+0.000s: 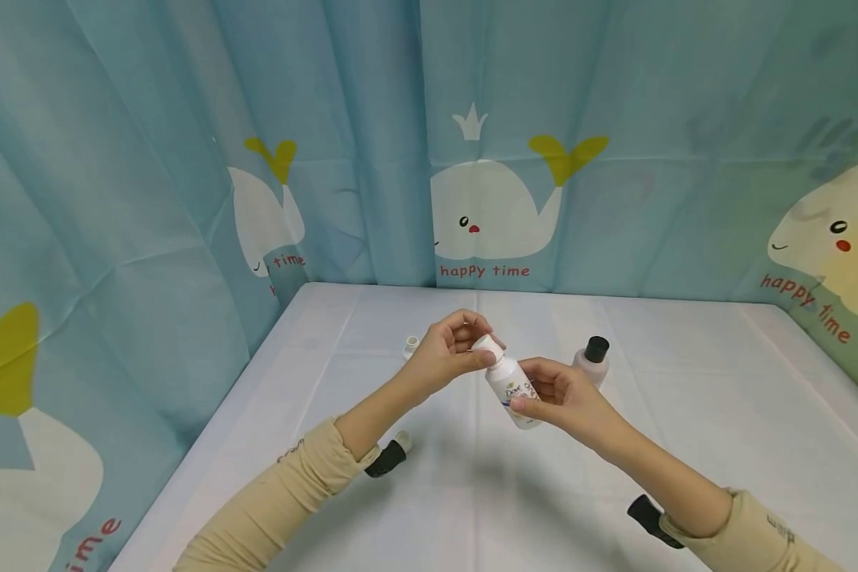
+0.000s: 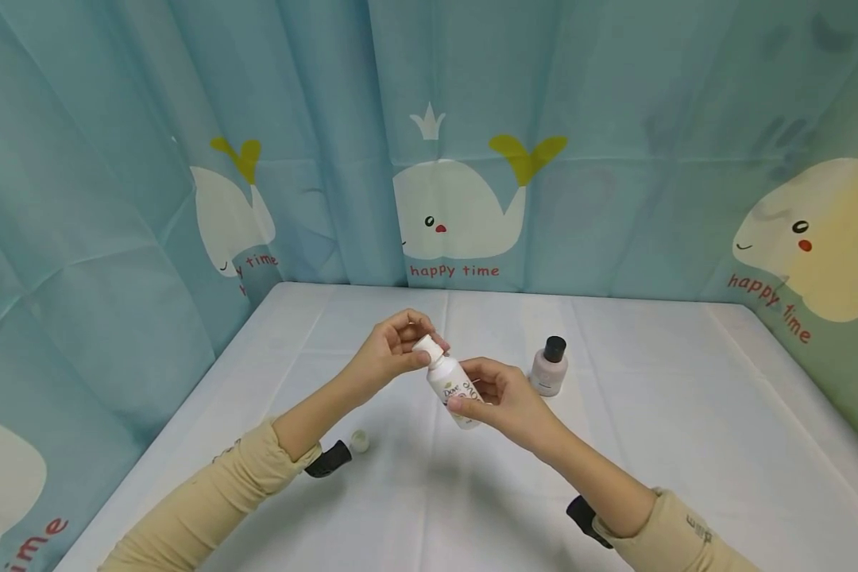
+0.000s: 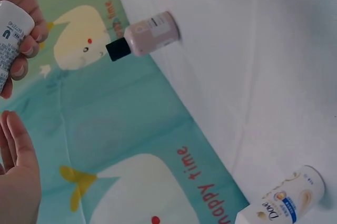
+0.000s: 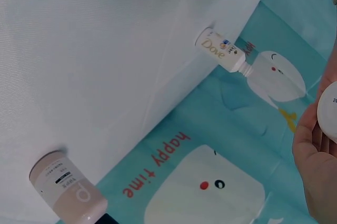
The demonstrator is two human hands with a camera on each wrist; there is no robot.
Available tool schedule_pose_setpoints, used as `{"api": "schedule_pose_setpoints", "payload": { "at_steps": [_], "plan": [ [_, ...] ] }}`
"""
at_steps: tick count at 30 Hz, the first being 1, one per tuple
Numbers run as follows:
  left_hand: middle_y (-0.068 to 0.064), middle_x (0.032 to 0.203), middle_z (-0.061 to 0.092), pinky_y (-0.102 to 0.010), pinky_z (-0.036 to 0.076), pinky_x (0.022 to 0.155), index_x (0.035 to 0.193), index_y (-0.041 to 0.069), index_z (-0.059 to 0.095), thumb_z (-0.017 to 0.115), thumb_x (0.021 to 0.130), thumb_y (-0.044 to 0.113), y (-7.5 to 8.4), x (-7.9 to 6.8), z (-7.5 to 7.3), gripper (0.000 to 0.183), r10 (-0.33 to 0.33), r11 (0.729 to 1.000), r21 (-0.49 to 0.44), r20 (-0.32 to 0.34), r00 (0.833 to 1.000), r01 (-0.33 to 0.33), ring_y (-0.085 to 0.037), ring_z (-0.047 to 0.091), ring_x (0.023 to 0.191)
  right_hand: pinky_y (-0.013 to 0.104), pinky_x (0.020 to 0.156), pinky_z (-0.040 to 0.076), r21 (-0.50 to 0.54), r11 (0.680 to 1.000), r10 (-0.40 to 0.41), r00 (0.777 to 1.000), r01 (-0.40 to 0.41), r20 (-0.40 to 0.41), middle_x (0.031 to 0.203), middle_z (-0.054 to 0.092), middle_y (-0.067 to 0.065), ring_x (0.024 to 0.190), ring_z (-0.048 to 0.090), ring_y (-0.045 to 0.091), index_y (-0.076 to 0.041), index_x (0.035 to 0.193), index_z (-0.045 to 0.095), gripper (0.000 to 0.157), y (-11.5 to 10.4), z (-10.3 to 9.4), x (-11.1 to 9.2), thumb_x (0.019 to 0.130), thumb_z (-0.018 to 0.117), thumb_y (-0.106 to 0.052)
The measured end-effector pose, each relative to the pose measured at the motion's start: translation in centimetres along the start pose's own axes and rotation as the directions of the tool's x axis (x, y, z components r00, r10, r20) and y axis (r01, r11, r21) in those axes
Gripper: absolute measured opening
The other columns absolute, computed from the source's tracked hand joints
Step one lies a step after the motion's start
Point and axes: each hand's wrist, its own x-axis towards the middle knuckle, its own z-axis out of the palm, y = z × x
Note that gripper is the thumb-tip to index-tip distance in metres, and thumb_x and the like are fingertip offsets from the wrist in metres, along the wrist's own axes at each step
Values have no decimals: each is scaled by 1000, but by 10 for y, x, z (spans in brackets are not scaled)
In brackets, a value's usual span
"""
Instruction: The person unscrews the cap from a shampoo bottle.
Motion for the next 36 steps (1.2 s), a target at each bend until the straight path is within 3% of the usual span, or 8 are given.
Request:
{"api": "schedule_pose_setpoints", "payload": {
  "at_steps": [3,5,9,14,18,26,31,36],
  "plan": [
    [-16,116,63,-25,54,87,122,-6,46,74,60,63,0,-1,-2,97,19,1000,-4,39,999,-19,-8,61,102,24,80,55,4,1000,3,1000,-3,-3,112,61,25,91,65,6,7,123,51,44,-1,0,0,89,66,-15],
    [-22,127,57,-28,52,92,130,-4,44,71,62,64,0,-2,-4,100,37,999,5,62,997,-38,-14,58,114,25,79,55,7,1000,5,1000,-5,-4,112,61,24,91,65,7,7,123,51,43,-1,-1,0,89,66,-15],
    [-24,138,48,-30,47,100,137,-2,42,69,71,57,1,-5,-9,93,95,995,23,102,990,-98,-22,49,129,25,79,55,12,1000,8,1000,-8,-8,111,61,23,90,65,8,6,123,51,43,-1,-1,-1,89,65,-14],
    [-28,138,44,-32,45,103,129,-12,46,69,83,34,0,-8,-14,69,174,984,12,134,976,-177,-17,52,126,25,80,55,0,1000,17,1000,-17,-10,111,61,23,90,65,8,6,123,51,43,1,-2,-2,89,66,-15],
    [-31,137,44,-34,43,105,125,-16,47,67,87,15,3,-8,-16,53,218,974,27,161,963,-225,-15,53,125,25,79,55,-6,1000,8,1000,-8,-5,110,61,22,90,65,8,6,123,51,41,1,-4,-2,89,65,-15],
    [-33,132,47,-35,46,102,121,-18,50,62,89,3,10,-7,-17,40,202,976,34,204,958,-214,-19,52,124,24,79,55,0,1000,4,1000,-4,1,111,61,22,90,65,8,7,123,50,42,-1,-3,-1,90,65,-14],
    [-33,126,52,-32,51,96,119,-16,53,60,88,-5,13,-6,-15,34,171,981,64,178,969,-184,-9,59,111,25,79,55,-3,1000,0,1000,0,0,110,62,22,90,65,8,7,122,51,41,-1,-3,-2,89,65,-13],
    [-30,123,56,-32,55,88,117,-14,56,61,86,-7,17,-7,-12,32,123,983,119,122,985,-137,-7,62,99,25,79,55,-4,1000,1,1000,-1,-2,110,61,22,90,65,8,7,122,51,41,-1,-4,-3,89,65,-14]
  ]
}}
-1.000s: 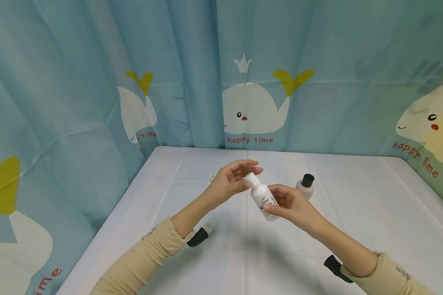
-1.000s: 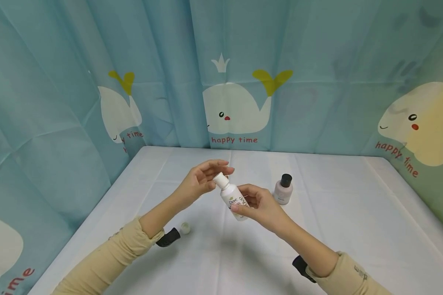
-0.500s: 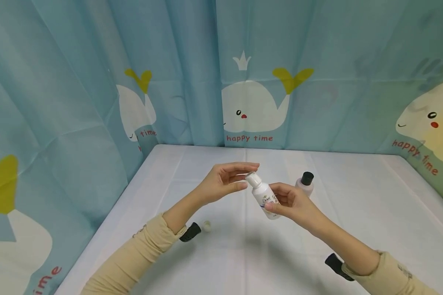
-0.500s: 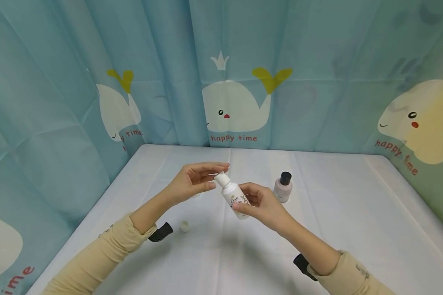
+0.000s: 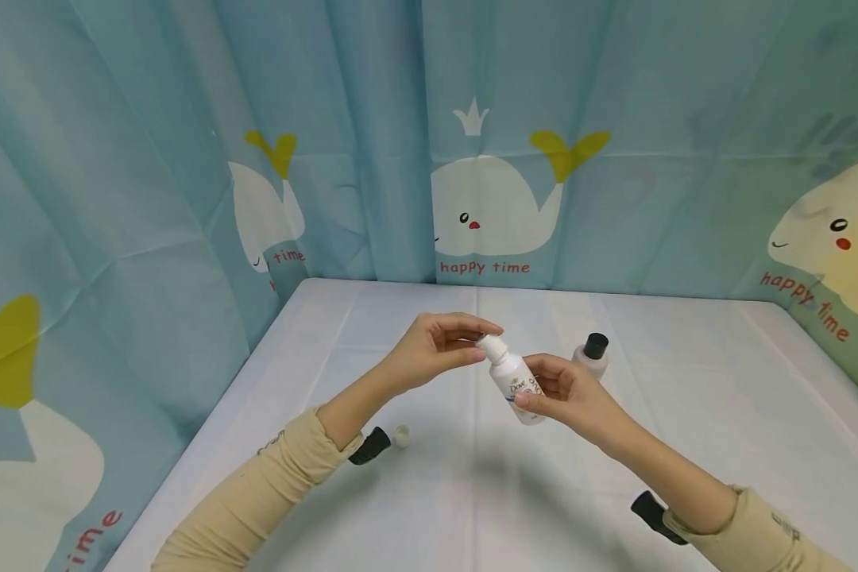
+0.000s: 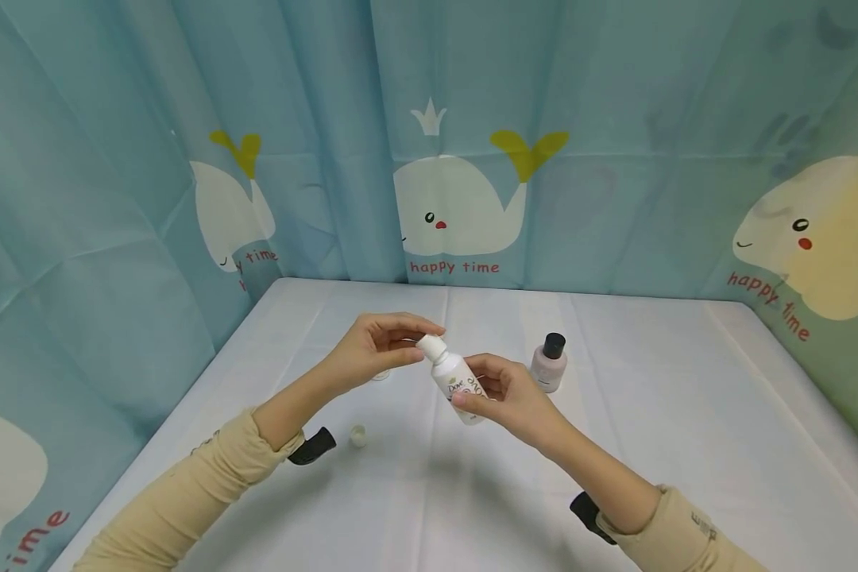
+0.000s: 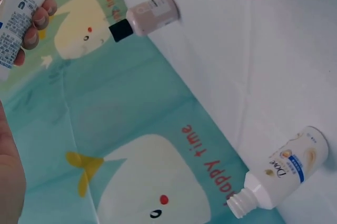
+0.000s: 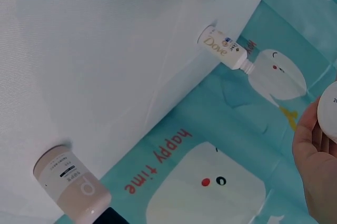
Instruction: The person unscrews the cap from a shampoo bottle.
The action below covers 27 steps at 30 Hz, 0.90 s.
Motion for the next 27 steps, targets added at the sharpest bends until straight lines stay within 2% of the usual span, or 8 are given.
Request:
{"api": "schedule_pose_setpoints", "payload": {
  "at_steps": [6,11,13,16,18,20,24,27],
  "plan": [
    [-25,113,62,-31,57,82,113,-12,59,62,86,-5,1,2,5,28,-68,997,22,-69,995,70,-9,62,88,25,80,55,-10,1000,7,1000,-7,-8,111,61,24,91,65,6,7,122,51,42,1,0,-1,89,66,-15],
    [-3,92,62,-20,55,74,103,-11,59,64,86,-2,0,3,9,21,-105,994,6,-121,987,107,-13,58,81,24,79,55,-10,1000,-15,1000,14,-11,109,62,19,90,65,5,8,122,52,42,2,1,-1,88,66,-13],
    [4,87,59,-18,53,72,99,-9,58,69,86,11,-1,4,10,27,-103,994,9,-130,986,105,-12,57,78,24,79,55,-8,1000,-22,1000,22,-9,108,63,16,90,65,5,8,121,52,41,2,1,-1,88,66,-12],
    [5,84,58,-21,54,73,96,-7,56,72,81,37,-2,5,11,49,-94,995,12,-131,987,96,-10,56,76,24,78,56,-5,1000,-26,1000,26,-8,107,62,13,90,65,5,8,121,52,41,2,2,-1,88,66,-11],
    [5,83,57,-26,56,74,94,-5,56,72,79,44,-2,5,11,54,-96,995,24,-138,986,100,-8,56,73,24,78,56,-3,1000,-27,1000,27,-6,108,62,12,90,65,5,8,121,52,41,2,2,0,88,66,-10],
    [3,81,56,-29,57,75,92,-4,56,70,83,37,-1,6,12,44,-106,993,39,-151,983,113,-8,57,71,24,78,55,-4,1000,-26,1000,26,-5,108,62,14,90,65,5,8,121,52,41,3,2,0,88,66,-10],
    [3,76,55,-28,56,72,86,-3,55,65,89,10,2,8,14,16,-132,988,57,-184,974,145,-8,56,67,24,79,55,-5,1000,-26,1000,26,-6,110,61,18,91,65,5,8,122,52,41,2,2,0,88,66,-11],
    [3,73,55,-25,55,68,82,-2,55,64,89,11,3,9,15,18,-140,985,73,-205,969,158,-10,57,65,24,79,55,-5,1000,-22,1000,22,-7,111,60,21,91,65,5,8,122,51,41,2,2,0,88,66,-11]
  ]
}}
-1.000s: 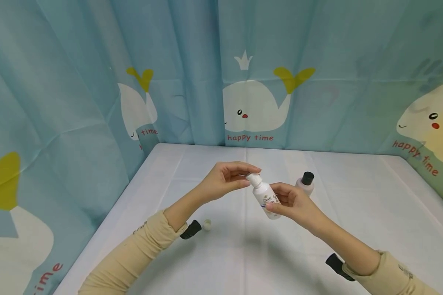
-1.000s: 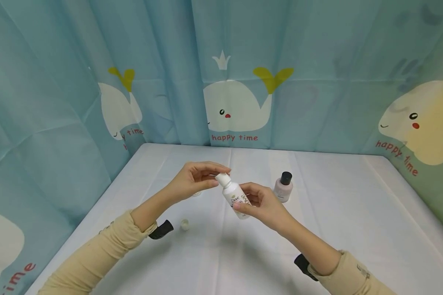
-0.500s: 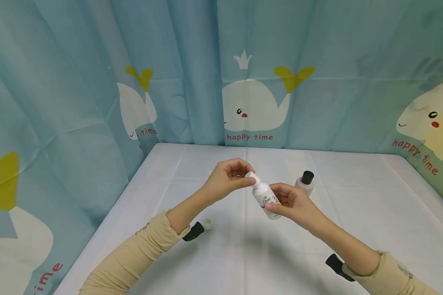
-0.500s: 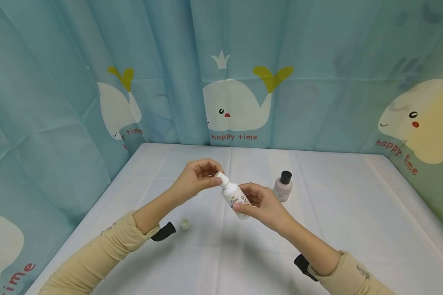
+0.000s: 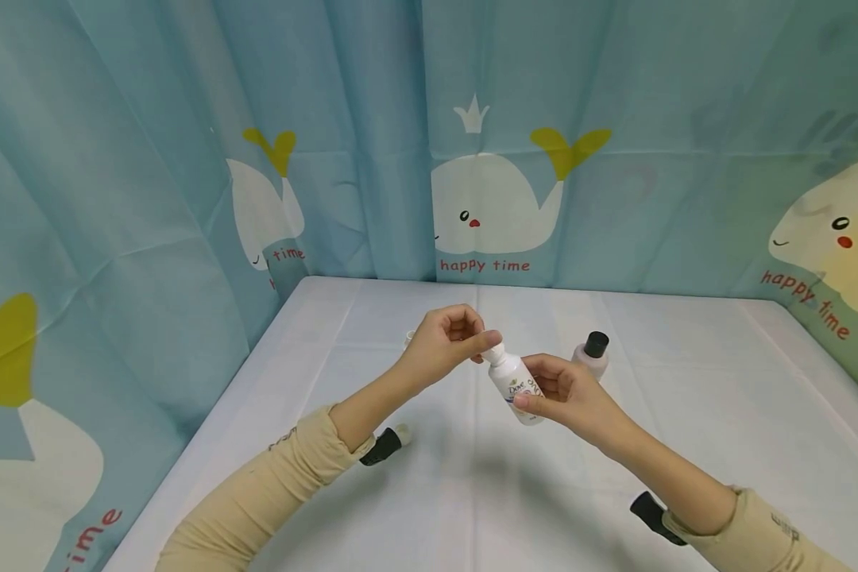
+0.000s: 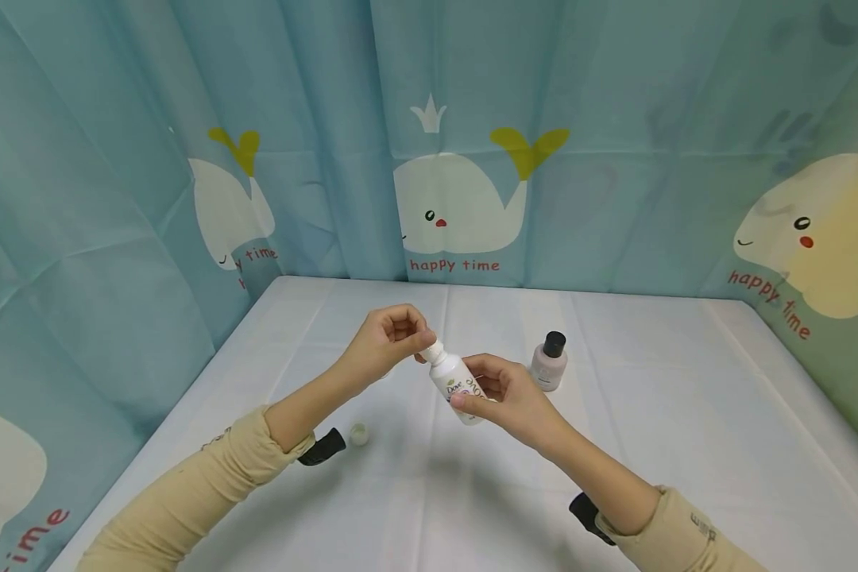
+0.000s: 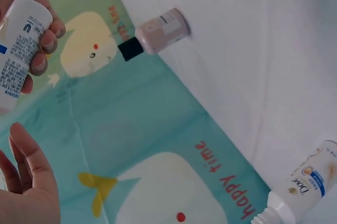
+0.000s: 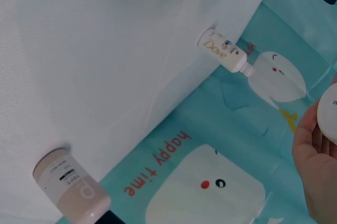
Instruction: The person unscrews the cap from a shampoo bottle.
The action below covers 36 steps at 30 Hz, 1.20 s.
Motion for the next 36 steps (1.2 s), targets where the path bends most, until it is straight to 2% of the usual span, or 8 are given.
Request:
{"api": "schedule_pose_setpoints", "payload": {
  "at_steps": [2,6,9,13,19,21,26,36],
  "plan": [
    [3,73,57,-23,55,65,80,-1,55,66,89,30,0,0,1,34,1,1000,16,-11,1000,-1,-20,59,66,24,79,55,0,1000,3,1000,-3,0,111,60,21,91,65,5,8,122,51,41,0,0,0,88,66,-11],
    [-1,74,62,-23,53,61,79,0,57,65,79,57,-3,1,1,57,1,1000,30,-28,1000,0,-20,59,64,24,79,55,-4,1000,5,1000,-5,-1,111,60,22,91,65,6,7,122,51,41,0,0,0,88,65,-12],
    [-1,74,63,-24,54,61,83,-2,59,65,81,52,-5,2,1,54,-5,1000,4,-31,999,5,-12,58,63,24,79,55,-6,1000,6,1000,-6,-4,111,60,23,91,65,7,7,122,51,41,-1,0,0,89,65,-12],
    [-1,76,63,-25,56,64,88,-4,60,66,84,43,-6,2,1,48,-20,999,-33,-30,999,19,-13,59,63,24,79,55,-4,1000,14,1000,-14,-10,112,60,24,91,65,7,7,122,51,41,-1,-1,0,89,65,-13],
    [0,76,65,-26,57,65,90,-6,61,65,71,65,-7,2,0,73,-28,999,-43,-37,999,26,-9,60,62,24,80,55,-5,1000,23,1000,-23,-17,113,61,24,92,65,7,6,123,51,42,1,-1,-1,89,65,-14],
    [2,74,65,-26,56,65,91,-7,61,65,78,57,-6,2,0,65,-35,998,-47,-44,998,33,-9,60,63,25,80,55,-4,1000,24,1000,-24,-19,113,61,24,93,65,7,6,123,51,42,1,-1,-1,89,65,-14],
    [4,76,61,-21,53,64,94,-8,61,60,93,15,-6,1,0,23,-54,998,-45,-89,995,50,-7,58,65,24,80,55,1,1000,30,999,-30,-25,113,60,24,93,65,8,5,123,51,42,1,-2,-1,89,66,-14],
    [4,82,60,-18,50,64,99,-8,59,64,88,5,-8,-3,-4,17,-35,997,-69,-112,993,27,-8,56,68,24,80,55,7,999,50,998,-49,-50,115,60,23,93,65,6,6,123,51,42,-1,-3,-2,89,65,-14]
  ]
}}
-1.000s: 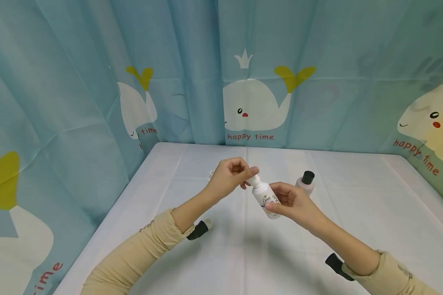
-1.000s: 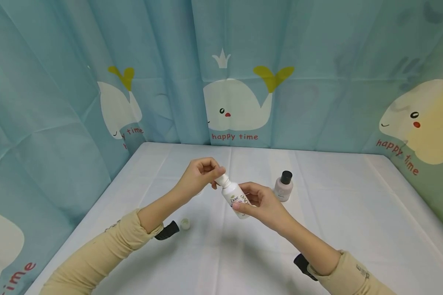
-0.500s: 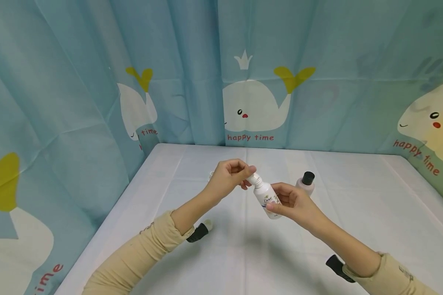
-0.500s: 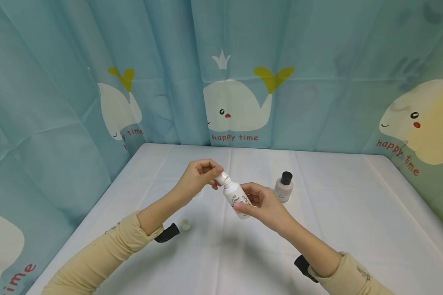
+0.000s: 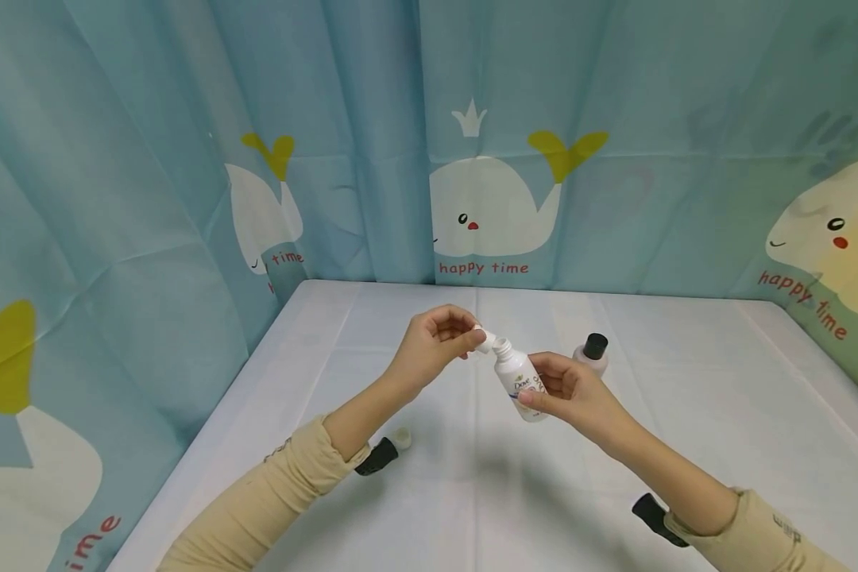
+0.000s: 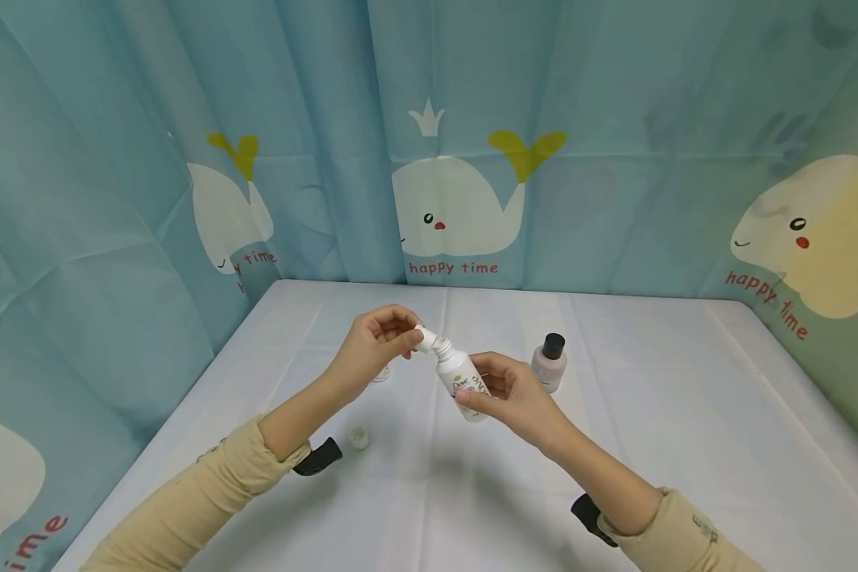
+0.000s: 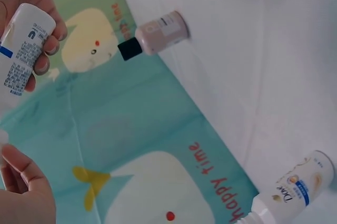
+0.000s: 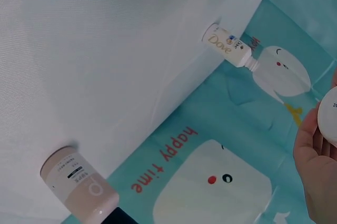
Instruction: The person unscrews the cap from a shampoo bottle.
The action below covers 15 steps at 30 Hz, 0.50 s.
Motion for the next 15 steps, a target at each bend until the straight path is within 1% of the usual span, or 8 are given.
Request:
{"api": "schedule_pose_setpoints", "payload": {
  "at_steps": [5,9,12,15],
  "plan": [
    [3,85,62,-19,52,66,102,-8,60,66,86,2,-1,-3,-1,20,-27,999,-25,15,1000,27,-8,57,69,24,79,54,-8,1000,14,1000,-14,-17,116,60,23,93,64,6,6,123,51,42,2,1,-1,89,65,-14],
    [5,87,62,-23,56,73,102,-6,60,68,83,-1,-2,-5,-2,21,-59,997,-45,24,998,60,-7,61,74,23,80,54,-33,999,31,999,-32,-37,117,59,23,93,64,5,6,124,51,43,2,0,-1,89,65,-15],
    [6,89,64,-26,57,77,101,-5,60,69,82,-1,-2,-6,-3,21,-53,997,-59,48,997,56,-8,63,77,24,79,54,-42,999,30,998,-32,-49,117,59,23,93,64,6,5,124,51,42,3,-1,0,89,65,-15],
    [3,92,66,-28,57,78,100,-5,59,69,81,-3,-2,-7,-6,21,-44,997,-65,80,996,49,-9,63,79,24,79,54,-33,999,26,998,-28,-55,117,59,22,93,64,6,5,123,51,42,4,-1,2,89,65,-14]
  ]
}}
